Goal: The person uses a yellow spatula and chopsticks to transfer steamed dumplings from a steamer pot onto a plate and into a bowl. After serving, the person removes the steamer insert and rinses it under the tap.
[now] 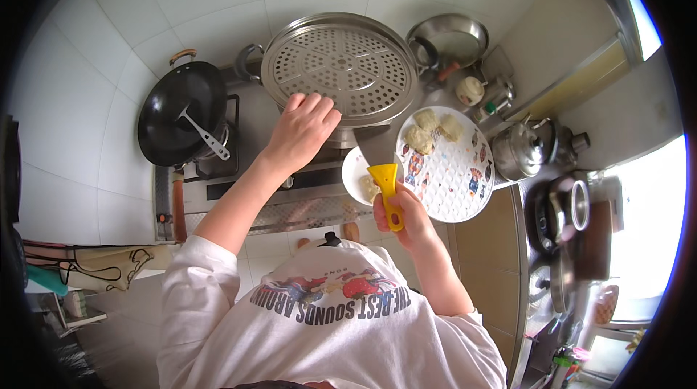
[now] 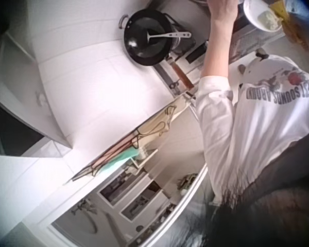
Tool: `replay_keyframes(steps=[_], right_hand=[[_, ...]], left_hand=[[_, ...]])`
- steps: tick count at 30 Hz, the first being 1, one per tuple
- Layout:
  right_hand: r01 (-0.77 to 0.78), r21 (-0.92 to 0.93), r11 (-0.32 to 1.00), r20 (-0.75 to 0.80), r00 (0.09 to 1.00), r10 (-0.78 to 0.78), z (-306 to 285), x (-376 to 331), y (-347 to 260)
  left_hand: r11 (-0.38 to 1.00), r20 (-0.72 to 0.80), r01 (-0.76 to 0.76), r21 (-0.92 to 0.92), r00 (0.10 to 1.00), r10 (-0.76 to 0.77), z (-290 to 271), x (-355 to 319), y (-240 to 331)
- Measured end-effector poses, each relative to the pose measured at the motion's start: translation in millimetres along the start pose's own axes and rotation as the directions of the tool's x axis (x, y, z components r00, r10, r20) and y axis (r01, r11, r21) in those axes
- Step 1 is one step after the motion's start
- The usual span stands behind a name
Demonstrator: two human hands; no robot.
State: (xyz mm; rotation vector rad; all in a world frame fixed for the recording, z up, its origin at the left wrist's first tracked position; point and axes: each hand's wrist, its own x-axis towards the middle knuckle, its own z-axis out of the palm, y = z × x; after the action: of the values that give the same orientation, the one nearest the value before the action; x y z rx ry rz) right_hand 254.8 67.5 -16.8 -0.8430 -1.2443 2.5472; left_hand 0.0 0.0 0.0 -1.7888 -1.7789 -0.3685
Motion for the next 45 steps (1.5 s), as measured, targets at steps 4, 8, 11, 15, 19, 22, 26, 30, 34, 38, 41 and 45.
replay_keyframes(steps=[4,8,11,15,19,22,26,30,34,38,41,45], right_hand=[[-0.052,0.072,0.996,0.0,0.999,0.052,9,7,-11],[-0.055,-0.004,0.998,0.049,0.997,0.055,10,-15,-9],[0.002,-0.048,0.999,0.025,1.0,-0.001,8,-13,-21],[0.015,0.014,1.0,0.014,1.0,-0.015,8,36,-37],[0.117,0.072,0.991,-0.001,0.993,-0.117,33,74,-46],[0.198,0.07,0.978,0.01,0.98,-0.199,41,92,-35],[0.294,0.096,0.951,0.022,0.954,-0.297,51,92,-11],[0.382,0.011,0.924,-0.011,0.924,-0.382,67,79,-9],[0.389,-0.086,0.917,0.073,0.921,-0.383,124,54,-33],[0.334,-0.123,0.935,0.303,0.909,-0.285,182,55,-41],[0.223,-0.101,0.97,0.395,0.903,-0.166,222,67,-29],[0.09,-0.01,0.996,0.591,0.804,-0.066,254,111,14]], left_hand=[[0.997,-0.021,-0.041,-0.058,0.999,0.04,0,4,1],[0.999,-0.068,-0.028,-0.032,0.997,0.026,-13,8,-1],[1.0,-0.114,0.005,0.024,0.993,-0.002,-21,14,-5],[0.998,-0.121,-0.049,0.026,0.991,0.052,-23,22,-6],[0.997,-0.113,-0.066,0.028,0.991,0.069,-27,22,-3],[0.997,-0.132,-0.073,0.012,0.988,0.074,-27,17,-4],[0.99,-0.195,-0.129,0.058,0.971,0.138,-27,7,-3],[0.975,-0.237,-0.153,0.163,0.953,0.189,-54,-6,-5],[0.953,-0.243,-0.078,0.293,0.958,0.153,-103,-34,-19],[0.928,-0.271,0.036,0.372,0.96,0.071,-154,-72,-47],[0.876,-0.307,0.108,0.471,0.95,0.048,-182,-103,-69],[0.848,-0.209,0.179,0.5,0.974,-0.083,-194,-146,-92]])
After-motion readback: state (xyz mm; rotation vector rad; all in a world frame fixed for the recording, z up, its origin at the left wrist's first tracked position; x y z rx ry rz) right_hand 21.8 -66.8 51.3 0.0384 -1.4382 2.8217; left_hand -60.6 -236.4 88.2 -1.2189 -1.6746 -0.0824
